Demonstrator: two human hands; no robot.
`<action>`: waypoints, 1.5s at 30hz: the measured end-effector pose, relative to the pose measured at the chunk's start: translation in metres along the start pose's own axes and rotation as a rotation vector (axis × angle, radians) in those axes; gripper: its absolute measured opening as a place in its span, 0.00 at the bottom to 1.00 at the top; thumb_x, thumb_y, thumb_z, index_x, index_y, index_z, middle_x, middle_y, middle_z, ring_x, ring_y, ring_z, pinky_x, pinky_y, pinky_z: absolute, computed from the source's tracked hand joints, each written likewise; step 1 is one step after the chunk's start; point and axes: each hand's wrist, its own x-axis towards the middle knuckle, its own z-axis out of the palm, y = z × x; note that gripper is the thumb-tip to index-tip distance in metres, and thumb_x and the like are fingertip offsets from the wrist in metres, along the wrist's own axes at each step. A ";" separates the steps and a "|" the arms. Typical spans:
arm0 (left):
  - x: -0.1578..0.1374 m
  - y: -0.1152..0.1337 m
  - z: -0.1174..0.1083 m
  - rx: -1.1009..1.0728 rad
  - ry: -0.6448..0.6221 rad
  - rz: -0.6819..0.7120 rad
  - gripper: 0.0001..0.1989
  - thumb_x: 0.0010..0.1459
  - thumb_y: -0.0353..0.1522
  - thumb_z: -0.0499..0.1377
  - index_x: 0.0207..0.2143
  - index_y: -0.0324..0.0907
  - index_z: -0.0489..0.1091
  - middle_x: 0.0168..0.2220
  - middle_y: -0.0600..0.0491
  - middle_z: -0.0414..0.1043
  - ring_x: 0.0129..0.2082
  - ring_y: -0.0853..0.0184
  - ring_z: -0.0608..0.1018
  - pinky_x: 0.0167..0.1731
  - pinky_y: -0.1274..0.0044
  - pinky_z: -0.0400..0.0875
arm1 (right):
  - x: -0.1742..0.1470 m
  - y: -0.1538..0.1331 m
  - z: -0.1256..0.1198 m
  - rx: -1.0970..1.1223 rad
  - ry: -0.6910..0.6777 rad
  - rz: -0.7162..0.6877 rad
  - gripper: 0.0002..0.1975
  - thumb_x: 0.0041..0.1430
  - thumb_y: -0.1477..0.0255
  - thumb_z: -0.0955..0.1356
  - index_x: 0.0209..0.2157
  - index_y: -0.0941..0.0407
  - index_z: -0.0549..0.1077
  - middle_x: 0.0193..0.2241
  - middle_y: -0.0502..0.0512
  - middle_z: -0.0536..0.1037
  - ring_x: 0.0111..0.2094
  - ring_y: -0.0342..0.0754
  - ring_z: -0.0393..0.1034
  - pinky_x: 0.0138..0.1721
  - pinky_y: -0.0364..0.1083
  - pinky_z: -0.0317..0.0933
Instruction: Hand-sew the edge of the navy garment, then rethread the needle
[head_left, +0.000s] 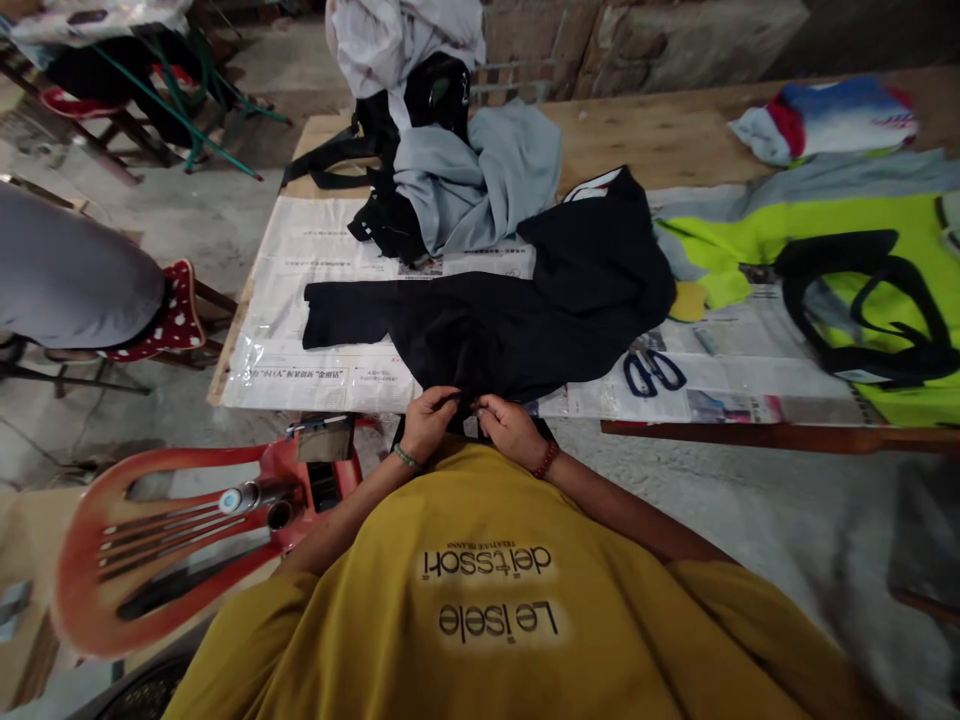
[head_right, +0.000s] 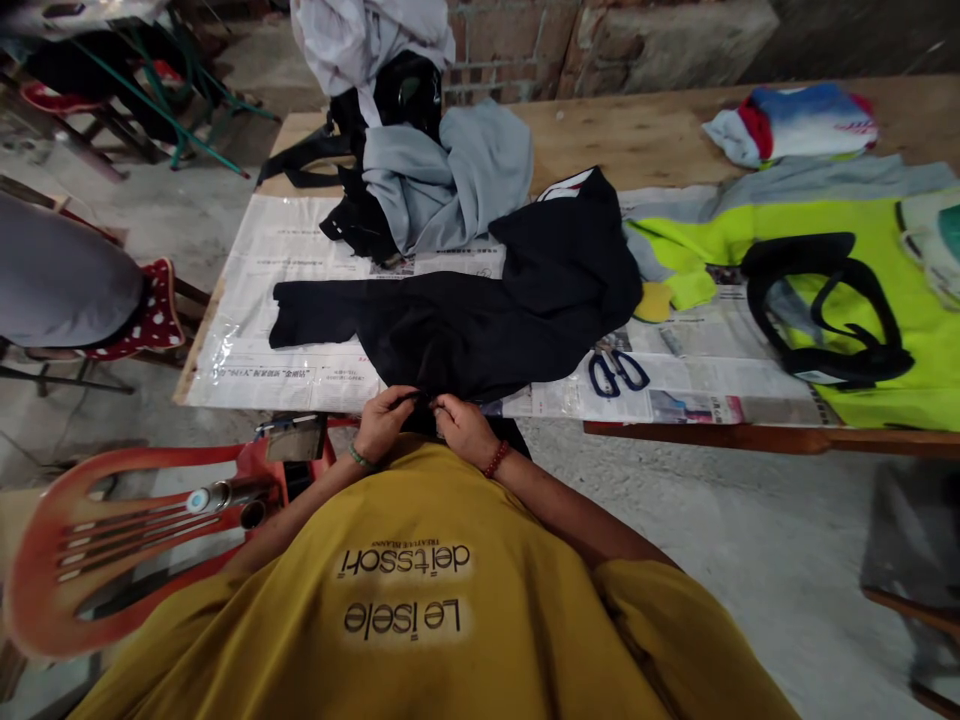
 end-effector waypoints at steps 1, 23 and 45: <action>0.000 0.000 0.000 -0.004 0.006 0.003 0.08 0.48 0.32 0.58 0.32 0.41 0.76 0.32 0.52 0.77 0.33 0.68 0.76 0.37 0.76 0.72 | 0.000 0.000 0.000 0.001 -0.007 0.001 0.10 0.59 0.72 0.60 0.35 0.56 0.72 0.18 0.45 0.67 0.22 0.41 0.61 0.26 0.40 0.54; -0.008 0.007 -0.003 0.100 -0.173 0.267 0.06 0.54 0.31 0.59 0.32 0.42 0.76 0.31 0.51 0.75 0.33 0.68 0.75 0.36 0.76 0.70 | 0.003 0.002 0.003 -0.061 0.037 -0.020 0.07 0.55 0.75 0.59 0.24 0.54 0.62 0.18 0.46 0.65 0.21 0.41 0.60 0.25 0.41 0.51; -0.005 0.000 -0.002 0.185 -0.131 0.490 0.08 0.57 0.27 0.57 0.37 0.42 0.76 0.32 0.51 0.77 0.34 0.68 0.76 0.35 0.77 0.71 | 0.006 0.001 0.007 0.167 0.120 0.001 0.05 0.54 0.74 0.60 0.34 0.53 0.59 0.20 0.43 0.71 0.19 0.41 0.64 0.23 0.41 0.59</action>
